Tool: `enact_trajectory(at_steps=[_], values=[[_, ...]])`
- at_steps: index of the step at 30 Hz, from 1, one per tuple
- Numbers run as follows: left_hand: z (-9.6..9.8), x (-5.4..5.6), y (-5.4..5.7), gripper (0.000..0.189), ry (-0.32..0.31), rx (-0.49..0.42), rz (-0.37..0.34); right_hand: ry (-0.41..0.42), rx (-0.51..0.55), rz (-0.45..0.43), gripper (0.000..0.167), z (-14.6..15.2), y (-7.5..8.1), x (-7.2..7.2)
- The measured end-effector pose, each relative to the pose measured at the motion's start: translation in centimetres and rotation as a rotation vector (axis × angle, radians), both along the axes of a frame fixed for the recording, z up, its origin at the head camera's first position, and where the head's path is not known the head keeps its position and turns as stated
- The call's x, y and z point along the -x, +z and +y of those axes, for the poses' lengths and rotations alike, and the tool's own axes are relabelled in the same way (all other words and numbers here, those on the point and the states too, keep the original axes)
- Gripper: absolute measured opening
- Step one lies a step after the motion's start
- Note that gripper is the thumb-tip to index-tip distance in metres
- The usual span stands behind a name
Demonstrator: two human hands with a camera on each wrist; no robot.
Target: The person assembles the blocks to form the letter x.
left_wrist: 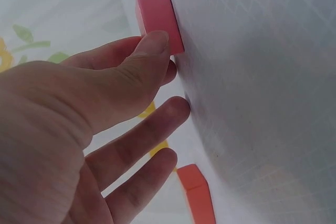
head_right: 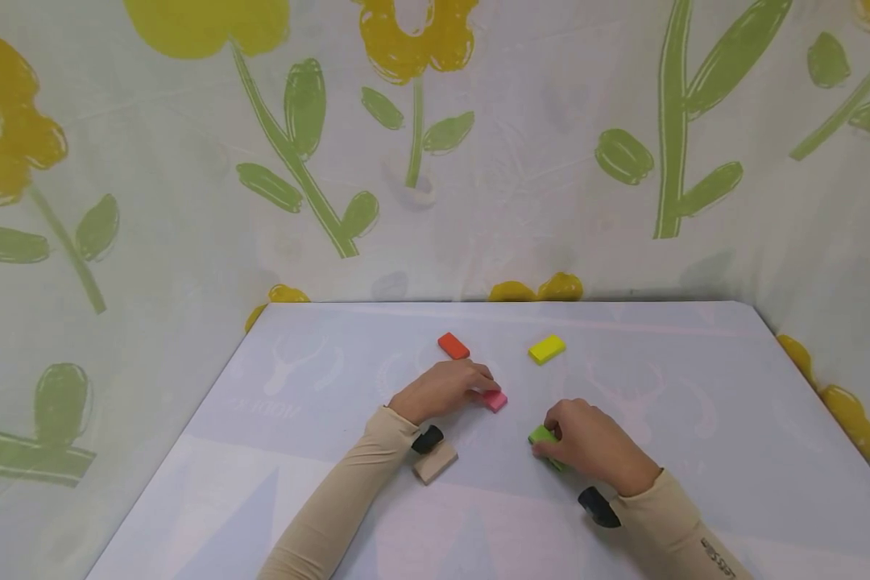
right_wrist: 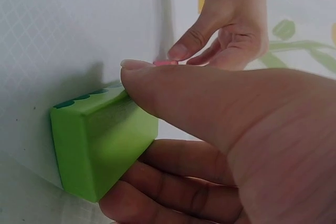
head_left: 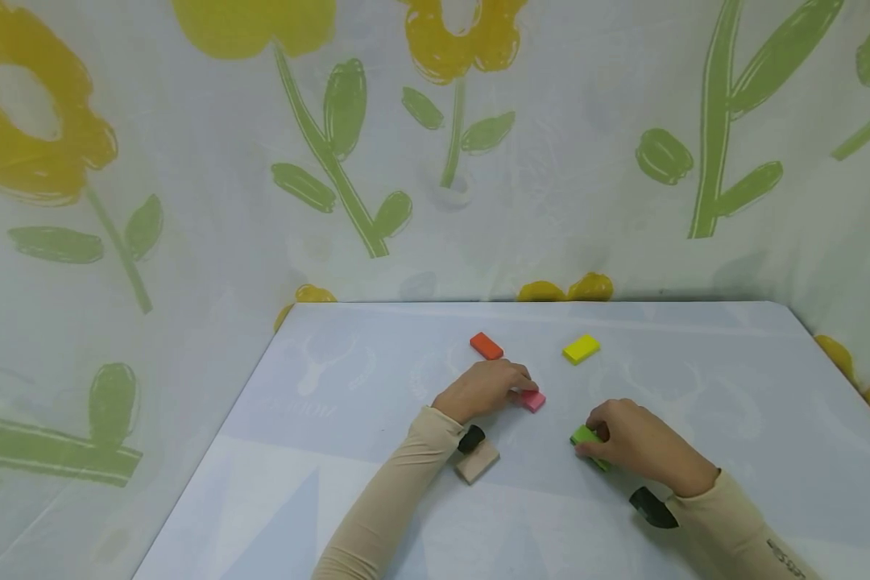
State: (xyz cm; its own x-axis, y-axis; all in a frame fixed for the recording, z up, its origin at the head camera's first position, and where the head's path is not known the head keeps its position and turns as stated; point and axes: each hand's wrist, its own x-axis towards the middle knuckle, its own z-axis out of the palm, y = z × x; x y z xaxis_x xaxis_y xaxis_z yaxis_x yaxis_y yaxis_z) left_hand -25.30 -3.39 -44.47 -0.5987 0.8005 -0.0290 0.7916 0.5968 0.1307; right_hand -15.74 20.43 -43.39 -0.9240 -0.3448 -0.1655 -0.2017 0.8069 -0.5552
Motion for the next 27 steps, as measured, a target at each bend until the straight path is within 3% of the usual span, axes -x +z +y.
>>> enact_trajectory(at_steps=[27], values=[[-0.1, 0.0, -0.3, 0.033, -0.006, -0.001, 0.011, 0.044, 0.021, 0.075, 0.042, -0.7, -0.3, 1.2]])
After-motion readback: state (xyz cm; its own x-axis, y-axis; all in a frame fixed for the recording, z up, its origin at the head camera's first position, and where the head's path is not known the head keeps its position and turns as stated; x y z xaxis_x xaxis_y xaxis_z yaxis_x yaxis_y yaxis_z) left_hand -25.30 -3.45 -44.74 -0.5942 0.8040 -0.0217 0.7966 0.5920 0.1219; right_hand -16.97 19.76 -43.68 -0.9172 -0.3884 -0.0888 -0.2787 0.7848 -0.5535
